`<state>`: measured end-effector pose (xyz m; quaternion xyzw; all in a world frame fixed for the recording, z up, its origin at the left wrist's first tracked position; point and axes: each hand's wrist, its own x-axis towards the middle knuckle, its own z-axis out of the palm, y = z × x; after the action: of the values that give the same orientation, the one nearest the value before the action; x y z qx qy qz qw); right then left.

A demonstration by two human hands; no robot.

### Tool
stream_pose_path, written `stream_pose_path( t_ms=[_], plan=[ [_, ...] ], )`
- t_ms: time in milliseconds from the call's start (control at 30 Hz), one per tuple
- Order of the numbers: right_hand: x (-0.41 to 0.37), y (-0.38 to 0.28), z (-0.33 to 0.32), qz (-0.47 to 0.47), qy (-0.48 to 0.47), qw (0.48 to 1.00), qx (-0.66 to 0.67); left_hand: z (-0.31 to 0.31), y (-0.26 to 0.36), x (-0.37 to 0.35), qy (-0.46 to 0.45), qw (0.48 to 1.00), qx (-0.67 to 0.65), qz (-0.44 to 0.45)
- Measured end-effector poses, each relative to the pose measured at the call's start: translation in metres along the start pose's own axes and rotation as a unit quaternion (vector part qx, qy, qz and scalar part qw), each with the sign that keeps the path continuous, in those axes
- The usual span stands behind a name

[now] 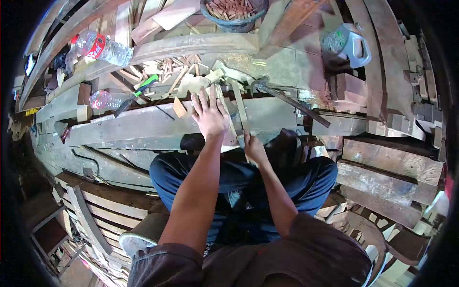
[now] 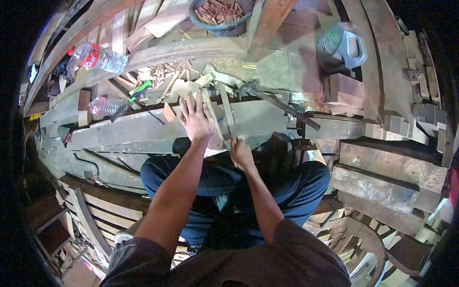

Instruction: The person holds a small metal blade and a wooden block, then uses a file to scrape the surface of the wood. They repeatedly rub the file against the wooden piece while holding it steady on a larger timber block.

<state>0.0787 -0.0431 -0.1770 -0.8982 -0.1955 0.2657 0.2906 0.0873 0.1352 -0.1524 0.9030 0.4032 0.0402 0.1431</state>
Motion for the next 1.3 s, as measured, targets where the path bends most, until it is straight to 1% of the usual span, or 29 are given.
stream_pose_path(
  t_ms=[67,100,133,167,233,267,300,333,367,433,500,533,567,633,667,733,767,800,833,900,1000,1033,1100,1167,1200,1233,1300],
  plan=[
    [-0.015,0.006,0.004,0.049,-0.026,0.998,0.001,0.001,-0.002,-0.008,-0.004,1.0,-0.003,0.0],
    [-0.014,-0.003,0.001,0.067,-0.032,0.997,0.005,0.004,-0.004,-0.008,0.008,1.0,-0.007,0.006],
    [-0.042,0.006,0.016,0.129,0.003,0.991,0.026,0.007,-0.004,-0.001,0.025,1.0,-0.012,0.011],
    [-0.072,0.026,0.034,0.034,0.08,0.996,0.024,0.009,-0.005,0.001,0.02,1.0,-0.006,0.006],
    [-0.079,0.01,0.016,0.004,0.088,0.996,0.006,0.006,-0.003,0.0,0.014,1.0,-0.016,0.002],
    [-0.071,0.012,0.016,0.041,0.054,0.998,0.006,0.004,-0.003,-0.006,0.009,1.0,-0.007,0.003],
    [-0.043,0.016,0.015,0.072,0.024,0.997,0.007,0.002,-0.002,-0.004,0.013,1.0,0.001,0.006],
    [-0.02,0.019,0.016,-0.047,0.034,0.998,-0.032,0.002,-0.001,-0.002,0.018,1.0,0.008,0.007],
    [-0.003,0.018,0.019,-0.061,0.047,0.994,-0.084,0.003,-0.001,-0.003,0.015,1.0,0.006,0.007],
    [-0.005,0.006,0.006,-0.015,0.025,0.999,-0.013,0.002,-0.002,-0.002,0.013,1.0,0.006,0.008],
    [-0.05,-0.014,-0.006,0.131,-0.003,0.991,0.022,0.007,-0.004,-0.001,0.021,1.0,-0.006,0.009],
    [-0.072,0.011,0.019,0.055,0.085,0.994,0.034,0.005,-0.003,0.002,0.018,1.0,-0.005,0.002],
    [-0.076,0.009,0.011,0.095,0.019,0.995,0.006,0.004,-0.002,0.0,0.008,1.0,-0.004,-0.005],
    [-0.052,0.006,0.012,0.105,0.023,0.994,0.029,0.002,-0.002,-0.005,-0.004,1.0,0.008,-0.003],
    [-0.028,0.008,0.014,0.079,0.045,0.995,0.029,0.001,-0.001,0.0,-0.003,1.0,0.012,-0.001],
    [0.009,0.006,0.009,0.061,0.01,0.998,0.029,0.0,0.001,0.001,0.0,1.0,0.004,0.005],
    [0.012,0.005,0.01,0.054,-0.01,0.998,0.032,-0.001,-0.001,-0.002,-0.002,1.0,0.003,0.007],
    [-0.006,0.007,0.009,-0.042,0.01,0.999,-0.028,0.002,-0.003,-0.002,0.008,1.0,0.008,0.011],
    [-0.025,0.006,0.011,0.027,-0.014,0.999,0.034,0.002,-0.004,-0.002,0.009,1.0,-0.01,0.012],
    [-0.067,-0.003,0.014,0.135,-0.005,0.991,-0.017,0.002,-0.002,0.001,0.006,1.0,0.003,0.0],
    [-0.045,0.012,0.022,0.081,-0.008,0.996,-0.024,0.004,-0.005,-0.002,0.005,1.0,0.002,0.008],
    [-0.027,0.014,0.017,-0.033,0.005,0.994,-0.108,0.004,-0.004,-0.001,0.008,1.0,0.004,0.011],
    [0.002,0.002,0.001,0.065,-0.041,0.997,0.03,-0.001,-0.001,-0.008,-0.007,1.0,0.004,0.007],
    [-0.028,0.011,0.005,-0.02,0.003,1.0,-0.023,-0.005,-0.001,-0.001,-0.009,1.0,-0.001,0.004],
    [-0.052,0.009,0.007,0.057,0.007,0.998,-0.017,-0.007,0.002,0.001,-0.024,1.0,0.0,-0.011],
    [-0.072,0.009,0.002,0.129,-0.038,0.991,0.004,-0.002,-0.001,0.001,-0.009,1.0,-0.004,-0.004],
    [-0.071,0.004,0.0,0.104,-0.008,0.994,0.034,0.002,-0.003,0.0,0.0,1.0,-0.005,0.001]
  ],
)
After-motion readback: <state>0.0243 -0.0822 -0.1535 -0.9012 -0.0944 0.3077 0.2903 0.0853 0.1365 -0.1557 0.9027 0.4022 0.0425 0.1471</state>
